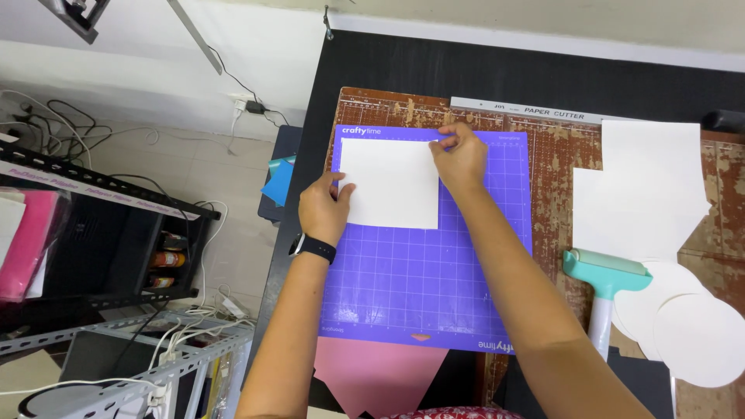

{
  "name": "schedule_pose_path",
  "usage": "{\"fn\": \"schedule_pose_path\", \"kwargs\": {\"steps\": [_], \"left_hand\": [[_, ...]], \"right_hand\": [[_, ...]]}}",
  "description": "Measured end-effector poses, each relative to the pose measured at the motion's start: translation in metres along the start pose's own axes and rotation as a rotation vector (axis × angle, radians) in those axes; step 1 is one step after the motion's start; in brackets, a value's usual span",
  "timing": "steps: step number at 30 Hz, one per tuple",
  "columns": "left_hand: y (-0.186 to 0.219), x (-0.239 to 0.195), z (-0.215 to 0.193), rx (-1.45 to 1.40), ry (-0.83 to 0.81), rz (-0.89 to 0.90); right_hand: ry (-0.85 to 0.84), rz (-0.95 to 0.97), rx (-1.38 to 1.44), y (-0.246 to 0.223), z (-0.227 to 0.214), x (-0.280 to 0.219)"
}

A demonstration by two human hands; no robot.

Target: Operating a craft cutting machine and preparing paper on cutting mats using a roller and peeling tools.

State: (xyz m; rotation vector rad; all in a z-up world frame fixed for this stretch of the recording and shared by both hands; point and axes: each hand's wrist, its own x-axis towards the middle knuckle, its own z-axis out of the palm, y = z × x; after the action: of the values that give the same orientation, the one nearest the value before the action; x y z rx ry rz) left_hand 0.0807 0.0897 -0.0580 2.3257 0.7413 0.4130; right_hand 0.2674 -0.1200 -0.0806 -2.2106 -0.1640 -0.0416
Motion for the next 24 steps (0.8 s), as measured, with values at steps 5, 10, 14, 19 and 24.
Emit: {"fn": "schedule_pose_path", "kwargs": {"steps": [5,10,14,19,24], "left_hand": [[-0.003,0.001,0.002,-0.005,0.025,-0.007],[-0.005,0.003,0.003,-0.009,0.024,-0.001],[-0.007,0.003,0.005,0.002,0.019,0.002],[-0.007,0.002,0.005,0.010,0.039,0.033],[-0.018,-0.002,0.010,0.163,0.104,0.131]], "right_hand": [[-0.002,0.018,0.004,-0.009,-0.004,-0.005],[-0.002,0.019,-0.007,-0.008,-0.002,-0.004],[0.010,0.026,-0.030,-0.006,0.000,-0.002],[0.006,0.045,-0.053,-0.011,-0.002,-0.003],[-0.004,0.004,-0.012,0.003,-0.002,0.008]]}}
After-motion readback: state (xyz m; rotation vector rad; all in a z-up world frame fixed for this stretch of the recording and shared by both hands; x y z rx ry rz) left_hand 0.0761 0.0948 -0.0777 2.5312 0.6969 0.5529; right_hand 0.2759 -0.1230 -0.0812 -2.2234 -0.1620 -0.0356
